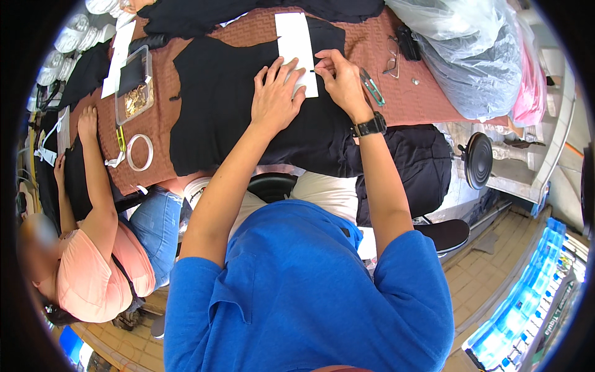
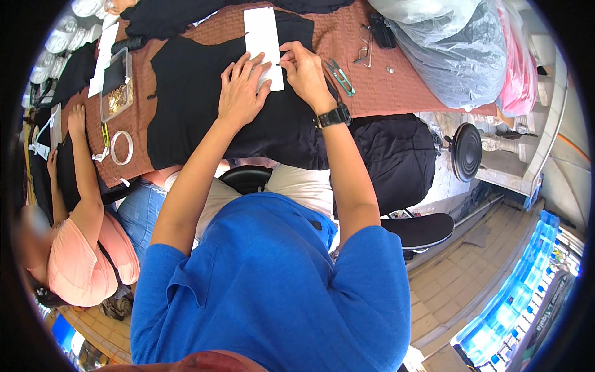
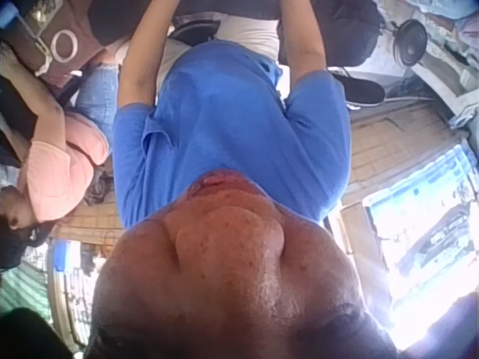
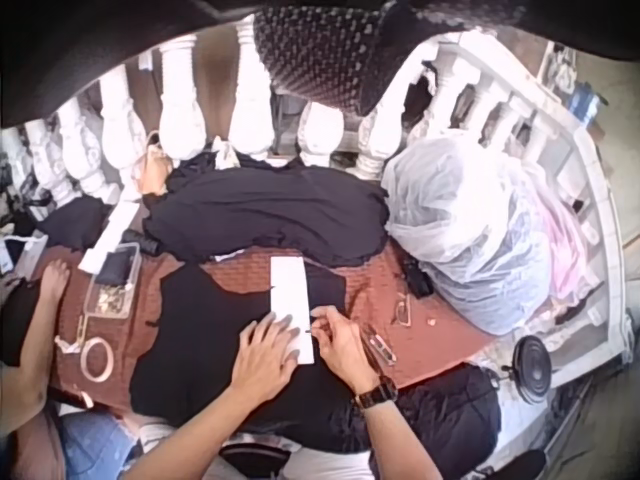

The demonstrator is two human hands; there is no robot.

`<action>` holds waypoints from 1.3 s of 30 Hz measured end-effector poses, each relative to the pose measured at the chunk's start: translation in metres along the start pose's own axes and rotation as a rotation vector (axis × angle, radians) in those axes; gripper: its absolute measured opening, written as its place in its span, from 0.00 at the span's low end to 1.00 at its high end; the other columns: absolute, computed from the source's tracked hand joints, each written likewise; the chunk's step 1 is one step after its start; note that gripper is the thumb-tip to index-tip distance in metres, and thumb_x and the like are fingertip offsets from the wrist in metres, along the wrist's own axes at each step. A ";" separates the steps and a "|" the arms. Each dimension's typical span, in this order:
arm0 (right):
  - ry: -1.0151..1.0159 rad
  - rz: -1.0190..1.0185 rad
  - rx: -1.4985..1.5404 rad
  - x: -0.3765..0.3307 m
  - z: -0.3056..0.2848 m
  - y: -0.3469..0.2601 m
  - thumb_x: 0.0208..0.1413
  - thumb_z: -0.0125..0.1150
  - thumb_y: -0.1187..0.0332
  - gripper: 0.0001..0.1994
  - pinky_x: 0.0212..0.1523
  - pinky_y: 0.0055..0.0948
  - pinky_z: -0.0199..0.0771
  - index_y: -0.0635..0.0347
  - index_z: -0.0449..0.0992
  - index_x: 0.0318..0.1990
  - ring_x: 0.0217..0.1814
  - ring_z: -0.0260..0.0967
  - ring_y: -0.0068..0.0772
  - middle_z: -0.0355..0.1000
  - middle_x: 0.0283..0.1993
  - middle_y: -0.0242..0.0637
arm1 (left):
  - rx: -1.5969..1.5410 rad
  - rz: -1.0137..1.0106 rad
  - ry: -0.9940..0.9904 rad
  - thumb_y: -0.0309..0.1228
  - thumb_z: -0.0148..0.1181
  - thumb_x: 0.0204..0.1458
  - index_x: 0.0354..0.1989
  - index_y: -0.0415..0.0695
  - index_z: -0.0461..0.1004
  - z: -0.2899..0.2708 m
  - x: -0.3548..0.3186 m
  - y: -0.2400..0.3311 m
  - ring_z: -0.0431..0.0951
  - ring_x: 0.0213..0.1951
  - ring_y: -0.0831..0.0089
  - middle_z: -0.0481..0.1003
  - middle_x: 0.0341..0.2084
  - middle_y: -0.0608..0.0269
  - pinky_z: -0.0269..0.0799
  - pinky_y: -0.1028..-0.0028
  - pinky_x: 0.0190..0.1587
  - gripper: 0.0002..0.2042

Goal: The person picks up black fabric pieces one by one, attaches a small white adhesive label to each, and moves them aside.

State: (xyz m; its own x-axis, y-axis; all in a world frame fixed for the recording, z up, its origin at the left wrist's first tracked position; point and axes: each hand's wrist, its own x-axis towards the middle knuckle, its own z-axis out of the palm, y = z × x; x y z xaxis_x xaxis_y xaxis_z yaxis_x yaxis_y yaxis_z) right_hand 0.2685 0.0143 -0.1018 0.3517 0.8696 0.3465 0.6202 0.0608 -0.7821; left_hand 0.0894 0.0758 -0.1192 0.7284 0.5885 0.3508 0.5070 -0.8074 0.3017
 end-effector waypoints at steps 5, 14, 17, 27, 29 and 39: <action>0.016 0.028 0.012 0.003 0.006 0.007 0.55 0.62 0.83 0.14 0.41 0.32 0.81 0.63 0.75 0.49 0.40 0.81 0.36 0.81 0.37 0.43 | -0.010 0.003 0.008 0.40 0.54 0.62 0.61 0.52 0.72 0.001 0.000 0.000 0.58 0.71 0.63 0.66 0.66 0.67 0.51 0.51 0.71 0.20; 0.128 0.099 0.059 -0.001 0.010 0.016 0.53 0.67 0.81 0.14 0.43 0.28 0.80 0.66 0.76 0.48 0.40 0.80 0.30 0.80 0.40 0.42 | 0.005 0.025 0.016 0.40 0.53 0.63 0.64 0.57 0.70 0.002 -0.001 -0.001 0.58 0.71 0.59 0.66 0.66 0.65 0.51 0.50 0.69 0.20; 0.130 0.087 0.024 0.000 0.011 0.016 0.52 0.68 0.81 0.15 0.42 0.28 0.81 0.66 0.76 0.48 0.38 0.80 0.32 0.80 0.39 0.43 | 0.003 0.041 0.038 0.39 0.52 0.64 0.64 0.61 0.70 0.004 -0.001 -0.002 0.59 0.70 0.58 0.66 0.66 0.65 0.51 0.49 0.69 0.20; 0.127 0.071 0.026 -0.001 0.011 0.022 0.49 0.73 0.79 0.17 0.43 0.28 0.80 0.66 0.76 0.47 0.39 0.79 0.30 0.80 0.40 0.41 | 0.029 0.054 0.041 0.38 0.52 0.64 0.63 0.63 0.73 0.005 -0.001 -0.003 0.59 0.69 0.58 0.66 0.65 0.65 0.51 0.49 0.69 0.18; 0.126 0.078 0.025 0.000 0.011 0.021 0.48 0.73 0.79 0.18 0.42 0.30 0.81 0.66 0.76 0.46 0.39 0.79 0.32 0.79 0.40 0.42 | 0.025 0.049 0.035 0.38 0.52 0.64 0.62 0.63 0.73 0.005 -0.001 -0.002 0.59 0.70 0.58 0.66 0.65 0.65 0.51 0.49 0.69 0.18; 0.141 0.087 0.013 0.002 0.013 0.022 0.46 0.75 0.79 0.18 0.41 0.28 0.81 0.66 0.76 0.45 0.37 0.79 0.30 0.79 0.38 0.41 | 0.016 0.044 0.040 0.38 0.52 0.64 0.63 0.62 0.72 0.007 -0.002 -0.004 0.59 0.70 0.59 0.66 0.66 0.65 0.50 0.49 0.69 0.19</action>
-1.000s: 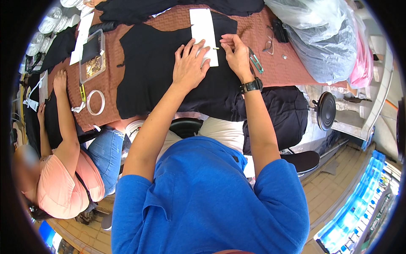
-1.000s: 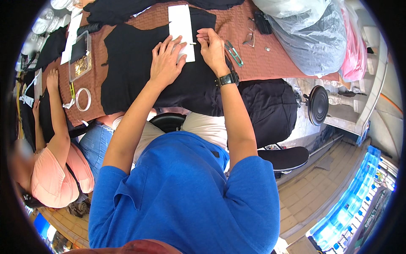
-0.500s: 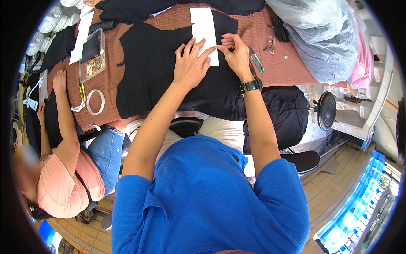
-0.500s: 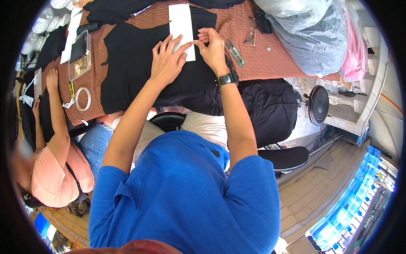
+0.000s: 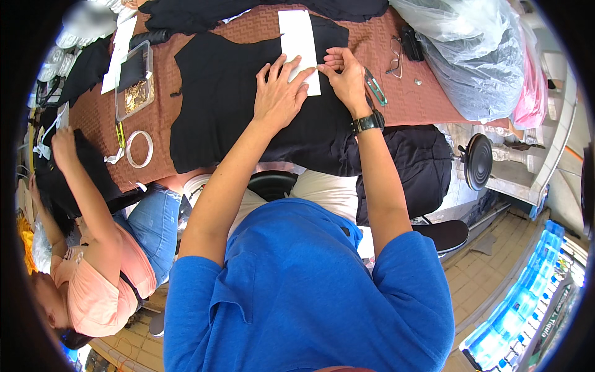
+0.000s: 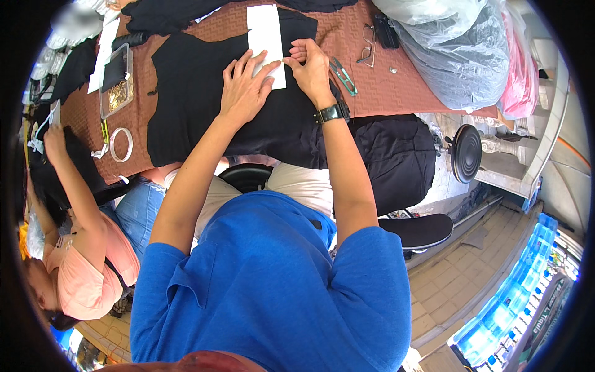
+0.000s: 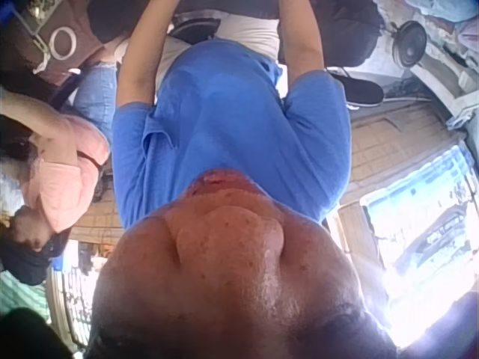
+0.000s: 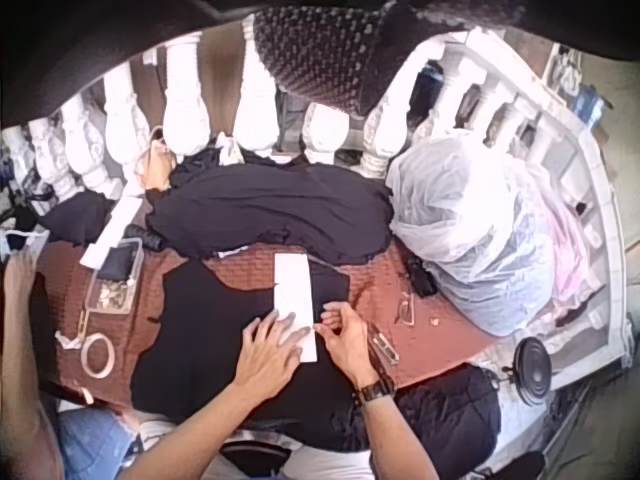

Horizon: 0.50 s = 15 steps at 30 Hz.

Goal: The person picks up black fabric pieces one by one, attaches a small white adhesive label to each, and moves them aside.

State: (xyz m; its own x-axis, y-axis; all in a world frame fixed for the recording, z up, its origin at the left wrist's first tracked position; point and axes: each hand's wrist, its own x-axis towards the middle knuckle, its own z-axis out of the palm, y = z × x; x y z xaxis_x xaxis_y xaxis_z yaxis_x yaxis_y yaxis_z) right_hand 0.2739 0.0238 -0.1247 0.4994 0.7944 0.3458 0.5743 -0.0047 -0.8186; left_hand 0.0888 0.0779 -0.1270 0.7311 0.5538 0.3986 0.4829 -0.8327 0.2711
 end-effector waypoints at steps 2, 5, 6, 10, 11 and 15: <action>0.007 0.011 0.022 0.001 0.001 0.003 0.46 0.75 0.78 0.18 0.41 0.28 0.81 0.66 0.77 0.45 0.37 0.79 0.30 0.79 0.38 0.41 | 0.007 0.002 -0.001 0.38 0.52 0.64 0.63 0.62 0.72 0.001 0.000 -0.001 0.59 0.70 0.59 0.66 0.66 0.65 0.50 0.50 0.69 0.19; 0.013 0.036 0.074 0.001 0.002 0.007 0.46 0.75 0.78 0.18 0.41 0.28 0.81 0.67 0.77 0.45 0.37 0.79 0.29 0.79 0.38 0.40 | 0.003 -0.003 -0.002 0.38 0.52 0.63 0.63 0.61 0.72 0.001 0.000 0.000 0.59 0.70 0.59 0.66 0.65 0.65 0.51 0.49 0.69 0.19; 0.011 0.038 0.083 0.001 0.002 0.007 0.46 0.75 0.77 0.18 0.41 0.27 0.81 0.67 0.77 0.45 0.37 0.79 0.29 0.80 0.38 0.40 | 0.002 -0.002 0.001 0.38 0.52 0.63 0.63 0.61 0.72 0.001 0.000 0.000 0.59 0.70 0.59 0.66 0.65 0.65 0.51 0.49 0.69 0.19; 0.016 0.013 0.056 0.001 0.001 0.007 0.46 0.76 0.77 0.18 0.41 0.27 0.81 0.67 0.77 0.44 0.37 0.78 0.28 0.79 0.38 0.40 | -0.004 0.004 0.006 0.38 0.52 0.64 0.63 0.61 0.72 0.000 0.000 0.001 0.59 0.70 0.58 0.66 0.66 0.65 0.51 0.49 0.69 0.19; 0.013 0.015 0.055 0.001 0.001 0.006 0.46 0.76 0.77 0.18 0.41 0.27 0.81 0.67 0.77 0.44 0.37 0.78 0.28 0.79 0.38 0.40 | -0.004 0.003 0.007 0.38 0.52 0.64 0.63 0.61 0.72 0.000 0.000 0.001 0.59 0.70 0.58 0.66 0.66 0.65 0.51 0.49 0.69 0.19; -0.020 0.044 0.020 0.002 0.000 0.003 0.47 0.76 0.77 0.19 0.44 0.25 0.81 0.67 0.77 0.47 0.40 0.78 0.26 0.80 0.40 0.39 | -0.007 -0.003 0.005 0.38 0.51 0.64 0.63 0.61 0.72 0.000 0.000 0.000 0.59 0.70 0.58 0.66 0.66 0.65 0.51 0.49 0.69 0.19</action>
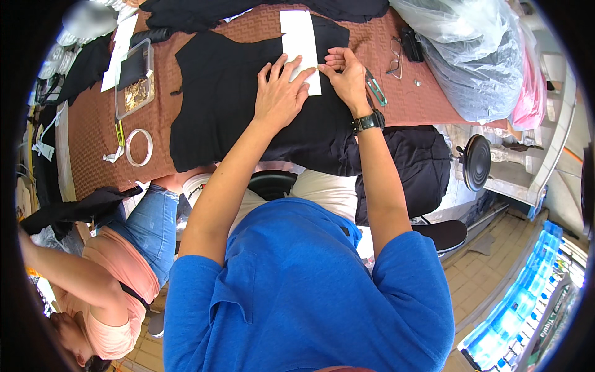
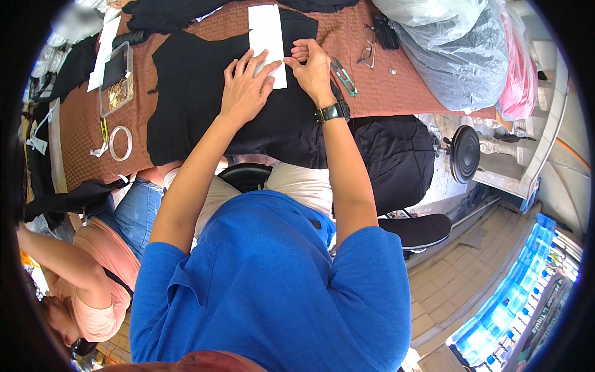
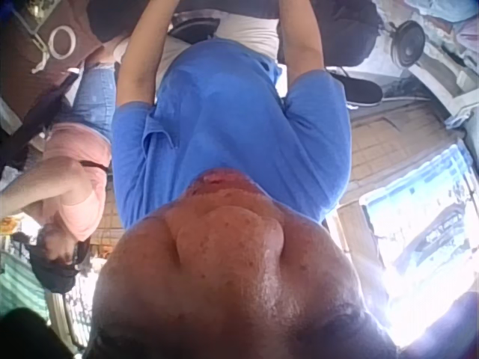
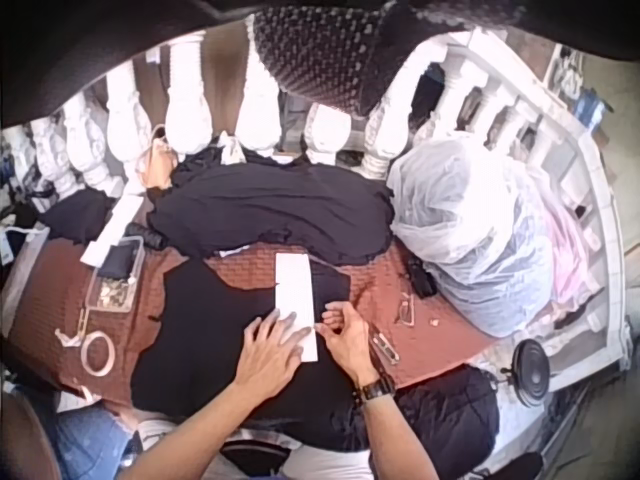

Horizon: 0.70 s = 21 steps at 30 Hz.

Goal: The person picks up black fabric pieces one by one, attaches a small white adhesive label to each, and moves them aside.

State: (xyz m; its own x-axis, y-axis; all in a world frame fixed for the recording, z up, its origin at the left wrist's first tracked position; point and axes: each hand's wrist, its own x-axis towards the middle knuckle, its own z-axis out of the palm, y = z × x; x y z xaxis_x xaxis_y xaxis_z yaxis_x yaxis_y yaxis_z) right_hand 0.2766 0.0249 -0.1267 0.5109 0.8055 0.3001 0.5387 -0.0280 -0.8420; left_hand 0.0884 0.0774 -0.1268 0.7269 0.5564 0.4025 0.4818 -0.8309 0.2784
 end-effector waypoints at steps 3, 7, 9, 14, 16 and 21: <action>-0.015 0.019 -0.037 0.000 -0.001 -0.003 0.48 0.76 0.77 0.20 0.46 0.25 0.81 0.67 0.77 0.48 0.41 0.79 0.26 0.80 0.41 0.39 | 0.007 0.004 0.001 0.38 0.51 0.64 0.63 0.62 0.72 0.001 0.000 0.000 0.59 0.70 0.58 0.66 0.66 0.65 0.51 0.49 0.69 0.19; 0.023 -0.034 -0.027 0.001 0.003 -0.001 0.44 0.76 0.78 0.19 0.42 0.28 0.81 0.67 0.77 0.45 0.37 0.78 0.29 0.80 0.39 0.40 | 0.024 0.010 0.006 0.37 0.52 0.63 0.63 0.63 0.72 0.002 0.000 -0.001 0.59 0.70 0.58 0.66 0.65 0.64 0.51 0.49 0.69 0.19; 0.015 -0.020 -0.023 0.002 0.005 -0.001 0.44 0.75 0.78 0.18 0.41 0.28 0.81 0.66 0.78 0.45 0.37 0.79 0.30 0.80 0.40 0.41 | 0.034 -0.001 0.012 0.37 0.53 0.62 0.63 0.64 0.72 -0.001 0.000 -0.002 0.60 0.69 0.58 0.67 0.65 0.64 0.52 0.49 0.68 0.20; 0.027 -0.066 -0.108 0.020 0.018 -0.042 0.47 0.74 0.75 0.17 0.38 0.30 0.78 0.63 0.79 0.45 0.36 0.76 0.31 0.78 0.39 0.38 | 0.032 0.007 0.053 0.39 0.57 0.59 0.61 0.59 0.74 -0.001 0.000 0.001 0.61 0.68 0.58 0.68 0.64 0.62 0.54 0.49 0.67 0.20; -0.030 -0.130 0.038 0.028 0.043 -0.088 0.49 0.73 0.73 0.15 0.40 0.31 0.77 0.62 0.79 0.45 0.38 0.76 0.32 0.77 0.38 0.38 | 0.022 0.000 0.048 0.41 0.57 0.58 0.60 0.54 0.74 0.001 -0.002 -0.002 0.62 0.68 0.56 0.69 0.63 0.60 0.54 0.49 0.67 0.21; -0.327 -0.328 0.193 0.032 0.155 -0.165 0.52 0.71 0.69 0.12 0.45 0.36 0.78 0.63 0.81 0.43 0.42 0.78 0.41 0.78 0.43 0.46 | -0.038 0.025 0.229 0.39 0.58 0.56 0.60 0.65 0.75 0.036 -0.011 -0.015 0.59 0.70 0.56 0.68 0.65 0.65 0.53 0.50 0.68 0.21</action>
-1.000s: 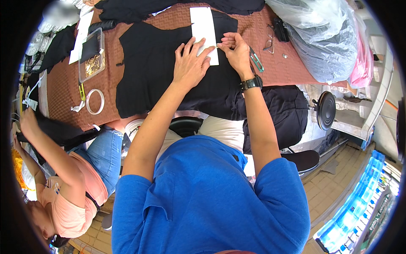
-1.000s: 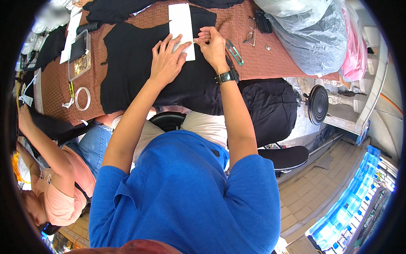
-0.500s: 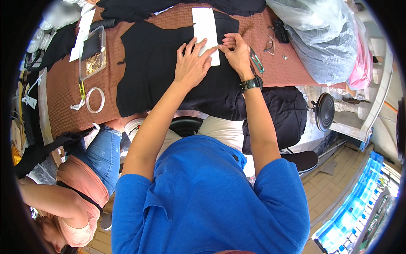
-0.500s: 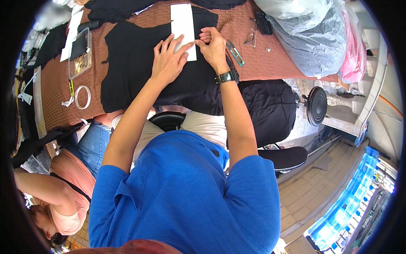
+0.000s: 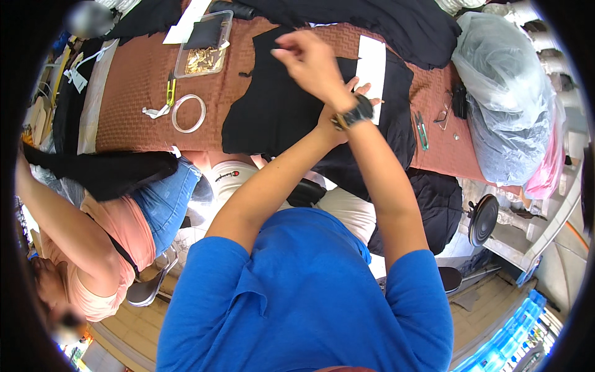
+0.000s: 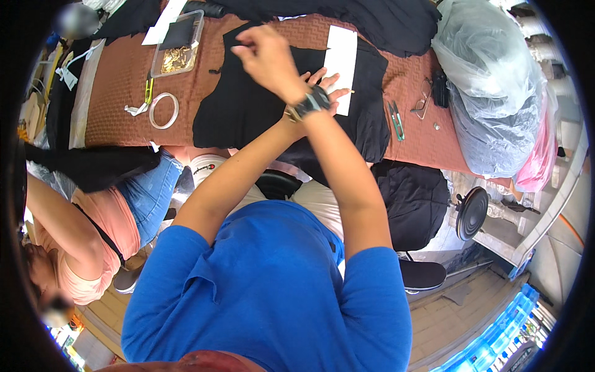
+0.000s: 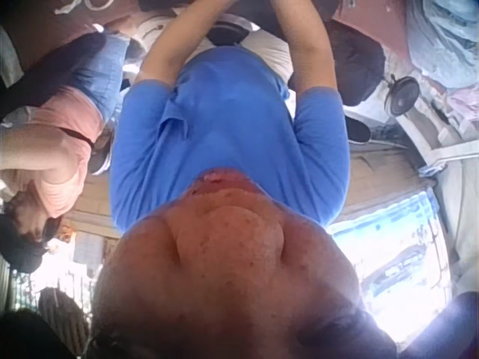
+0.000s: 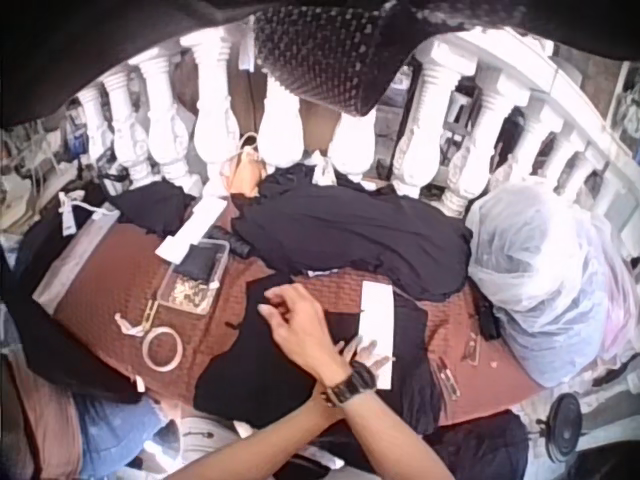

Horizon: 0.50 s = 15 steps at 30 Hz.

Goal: The person picks up black fabric pieces one by one, attaches a small white adhesive label to each, and moves them aside.

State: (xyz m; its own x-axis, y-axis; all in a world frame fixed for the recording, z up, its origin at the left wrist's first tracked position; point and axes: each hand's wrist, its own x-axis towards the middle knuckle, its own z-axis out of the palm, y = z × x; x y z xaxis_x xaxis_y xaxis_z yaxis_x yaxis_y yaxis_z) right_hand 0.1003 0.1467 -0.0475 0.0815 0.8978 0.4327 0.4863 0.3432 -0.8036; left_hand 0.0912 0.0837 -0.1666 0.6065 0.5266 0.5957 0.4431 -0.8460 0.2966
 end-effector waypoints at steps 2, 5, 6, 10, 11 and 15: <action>-0.062 0.069 0.025 0.020 0.048 0.003 0.52 0.71 0.66 0.14 0.50 0.40 0.77 0.64 0.81 0.43 0.46 0.77 0.46 0.77 0.44 0.49 | -0.046 -0.020 -0.053 0.37 0.59 0.56 0.59 0.63 0.75 -0.004 0.002 -0.003 0.59 0.69 0.58 0.67 0.65 0.65 0.53 0.48 0.68 0.21; 0.024 0.159 0.030 0.043 0.100 0.024 0.50 0.72 0.64 0.15 0.53 0.45 0.75 0.65 0.80 0.40 0.50 0.75 0.52 0.76 0.44 0.53 | -0.065 -0.004 -0.093 0.36 0.59 0.56 0.59 0.62 0.76 -0.018 0.013 0.009 0.61 0.68 0.57 0.68 0.65 0.64 0.54 0.47 0.67 0.20; 0.074 0.133 -0.014 0.048 0.115 0.025 0.51 0.71 0.65 0.13 0.52 0.44 0.76 0.65 0.80 0.40 0.47 0.76 0.51 0.77 0.41 0.52 | -0.042 -0.007 -0.109 0.36 0.59 0.56 0.59 0.62 0.75 -0.021 0.014 0.010 0.61 0.68 0.57 0.68 0.64 0.64 0.55 0.47 0.67 0.20; 0.189 0.108 -0.065 0.057 0.147 0.030 0.52 0.67 0.73 0.07 0.51 0.49 0.75 0.65 0.77 0.36 0.46 0.74 0.59 0.74 0.39 0.53 | -0.022 -0.014 -0.138 0.35 0.57 0.58 0.60 0.61 0.75 -0.026 0.018 0.013 0.60 0.69 0.56 0.68 0.64 0.64 0.55 0.48 0.66 0.19; 0.192 0.109 -0.054 0.055 0.146 0.016 0.51 0.66 0.75 0.06 0.51 0.51 0.75 0.65 0.76 0.35 0.46 0.73 0.61 0.72 0.40 0.54 | -0.017 -0.023 -0.144 0.35 0.56 0.59 0.60 0.61 0.74 -0.027 0.017 0.011 0.59 0.69 0.56 0.68 0.64 0.64 0.55 0.48 0.66 0.19; 0.153 -0.055 -0.172 0.051 0.145 0.011 0.48 0.63 0.79 0.10 0.51 0.47 0.76 0.70 0.74 0.39 0.50 0.73 0.58 0.71 0.46 0.57 | -0.015 -0.029 -0.178 0.36 0.54 0.62 0.61 0.62 0.73 -0.029 0.016 0.012 0.58 0.70 0.57 0.66 0.65 0.65 0.53 0.47 0.68 0.18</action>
State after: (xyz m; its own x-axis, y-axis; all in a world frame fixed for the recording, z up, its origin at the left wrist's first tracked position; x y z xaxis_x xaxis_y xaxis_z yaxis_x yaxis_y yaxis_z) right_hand -0.0165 0.2359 -0.0932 0.1756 0.8223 0.5412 0.6338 0.3262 -0.7013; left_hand 0.0873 0.0798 -0.1320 0.7012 0.5565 0.4456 0.4535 -0.8305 0.3236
